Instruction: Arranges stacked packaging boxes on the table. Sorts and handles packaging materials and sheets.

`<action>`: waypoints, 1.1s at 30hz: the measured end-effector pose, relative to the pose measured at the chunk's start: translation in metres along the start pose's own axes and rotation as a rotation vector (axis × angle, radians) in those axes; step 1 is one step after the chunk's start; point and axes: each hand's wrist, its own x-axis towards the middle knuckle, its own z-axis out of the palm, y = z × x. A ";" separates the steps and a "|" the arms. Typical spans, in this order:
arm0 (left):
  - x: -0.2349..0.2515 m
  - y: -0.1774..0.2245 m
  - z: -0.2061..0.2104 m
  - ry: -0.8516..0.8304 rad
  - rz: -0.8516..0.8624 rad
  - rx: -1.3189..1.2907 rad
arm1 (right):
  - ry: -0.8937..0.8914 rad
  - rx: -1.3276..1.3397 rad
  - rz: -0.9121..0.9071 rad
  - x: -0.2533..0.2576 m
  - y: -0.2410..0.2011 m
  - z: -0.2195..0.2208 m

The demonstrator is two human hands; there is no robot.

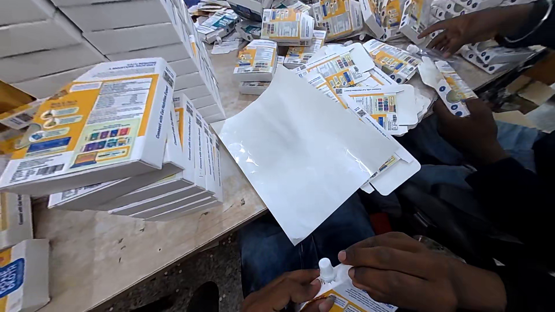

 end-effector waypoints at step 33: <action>-0.003 0.001 0.003 0.016 0.015 0.025 | -0.093 0.100 0.002 -0.004 0.002 -0.006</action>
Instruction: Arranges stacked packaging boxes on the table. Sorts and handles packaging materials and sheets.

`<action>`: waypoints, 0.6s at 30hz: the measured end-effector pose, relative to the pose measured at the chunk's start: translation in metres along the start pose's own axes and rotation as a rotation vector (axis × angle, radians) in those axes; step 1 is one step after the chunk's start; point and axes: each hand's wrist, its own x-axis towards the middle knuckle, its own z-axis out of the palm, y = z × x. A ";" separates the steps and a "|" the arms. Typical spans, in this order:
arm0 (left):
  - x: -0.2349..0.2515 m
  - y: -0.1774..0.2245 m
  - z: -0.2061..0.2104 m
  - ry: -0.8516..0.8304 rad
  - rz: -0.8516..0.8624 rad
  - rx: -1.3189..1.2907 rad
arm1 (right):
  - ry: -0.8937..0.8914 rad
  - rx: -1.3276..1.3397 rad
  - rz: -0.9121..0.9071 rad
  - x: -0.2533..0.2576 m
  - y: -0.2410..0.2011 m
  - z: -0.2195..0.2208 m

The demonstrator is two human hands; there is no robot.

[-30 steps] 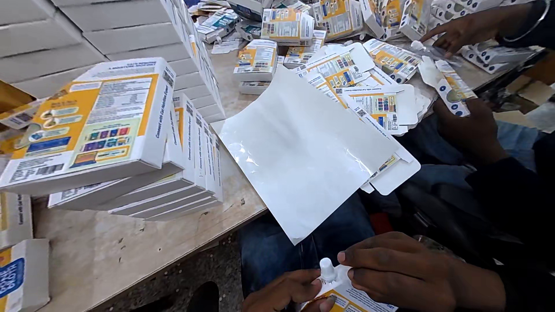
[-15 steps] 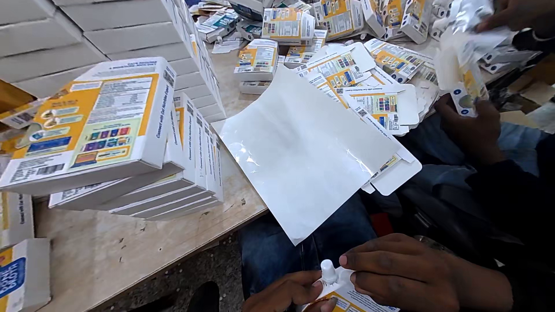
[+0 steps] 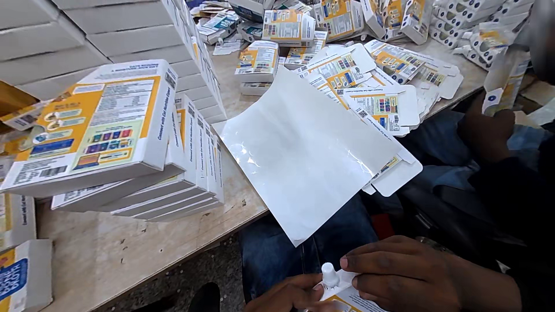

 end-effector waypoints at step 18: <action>-0.001 0.000 0.001 -0.005 0.004 -0.003 | 0.073 0.302 0.267 0.007 0.006 -0.004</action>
